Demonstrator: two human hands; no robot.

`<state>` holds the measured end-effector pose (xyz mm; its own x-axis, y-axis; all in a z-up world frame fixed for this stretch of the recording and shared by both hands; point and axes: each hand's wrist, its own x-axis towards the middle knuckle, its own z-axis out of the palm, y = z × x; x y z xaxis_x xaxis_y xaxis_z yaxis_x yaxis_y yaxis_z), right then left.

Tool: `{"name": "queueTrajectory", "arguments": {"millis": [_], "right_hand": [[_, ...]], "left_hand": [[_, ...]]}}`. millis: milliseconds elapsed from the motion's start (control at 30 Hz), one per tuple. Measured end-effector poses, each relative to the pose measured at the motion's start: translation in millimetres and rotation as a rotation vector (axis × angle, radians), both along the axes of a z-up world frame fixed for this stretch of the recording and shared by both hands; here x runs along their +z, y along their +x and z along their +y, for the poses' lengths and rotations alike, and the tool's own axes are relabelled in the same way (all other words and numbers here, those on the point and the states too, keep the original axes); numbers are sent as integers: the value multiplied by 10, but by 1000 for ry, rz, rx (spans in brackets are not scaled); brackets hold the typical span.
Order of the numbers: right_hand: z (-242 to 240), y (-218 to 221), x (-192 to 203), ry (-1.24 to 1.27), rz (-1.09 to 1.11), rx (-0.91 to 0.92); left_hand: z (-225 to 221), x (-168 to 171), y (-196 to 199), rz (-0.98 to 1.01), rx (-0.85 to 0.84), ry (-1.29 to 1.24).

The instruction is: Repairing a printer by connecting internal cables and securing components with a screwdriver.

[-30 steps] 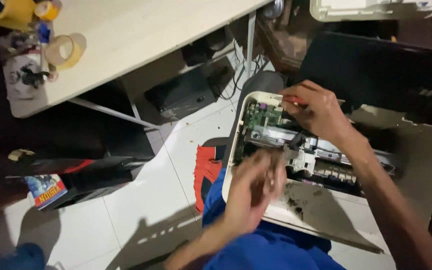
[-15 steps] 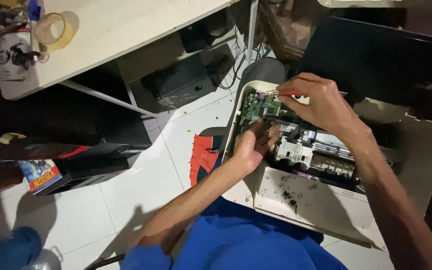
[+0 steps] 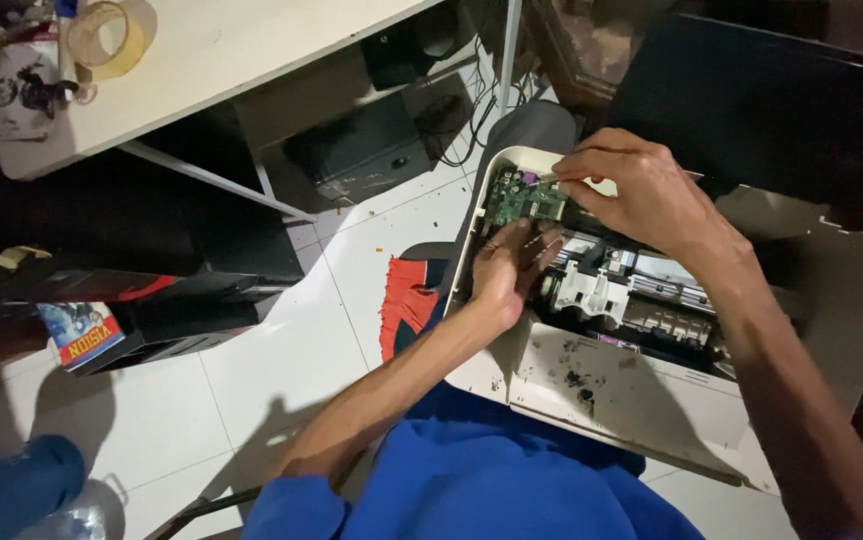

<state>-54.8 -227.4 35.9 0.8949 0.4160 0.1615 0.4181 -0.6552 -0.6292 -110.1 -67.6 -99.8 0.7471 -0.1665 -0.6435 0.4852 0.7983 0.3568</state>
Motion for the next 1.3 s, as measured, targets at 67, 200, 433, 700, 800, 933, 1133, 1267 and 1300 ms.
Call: {"name": "queueTrajectory", "arguments": {"millis": [67,200,433,700,800,933,1133,1267,1300], "right_hand": [[31,-11,75,-36,5,-4],[59,-20,125,-88,12,-8],[64,18,98,-180,13,12],[34,27,40,-266,-16,56],[94,35,85,-265,-52,67],[72,75,-3,-314,-55,99],[129,75,49,-387,-41,109],[130,86,13,-437,-58,110],[135,86,8,-458,-67,114]], "left_hand": [[-6,-28,6,-21,-2,18],[-4,-40,0,-67,11,10],[-4,27,17,-19,42,-7],[6,100,-1,-21,58,-31],[-5,157,9,-13,63,-22],[3,102,8,-16,49,-34],[11,138,3,-4,39,-29],[-1,80,3,-22,43,-32],[-4,65,-5,-39,47,-27]]}}
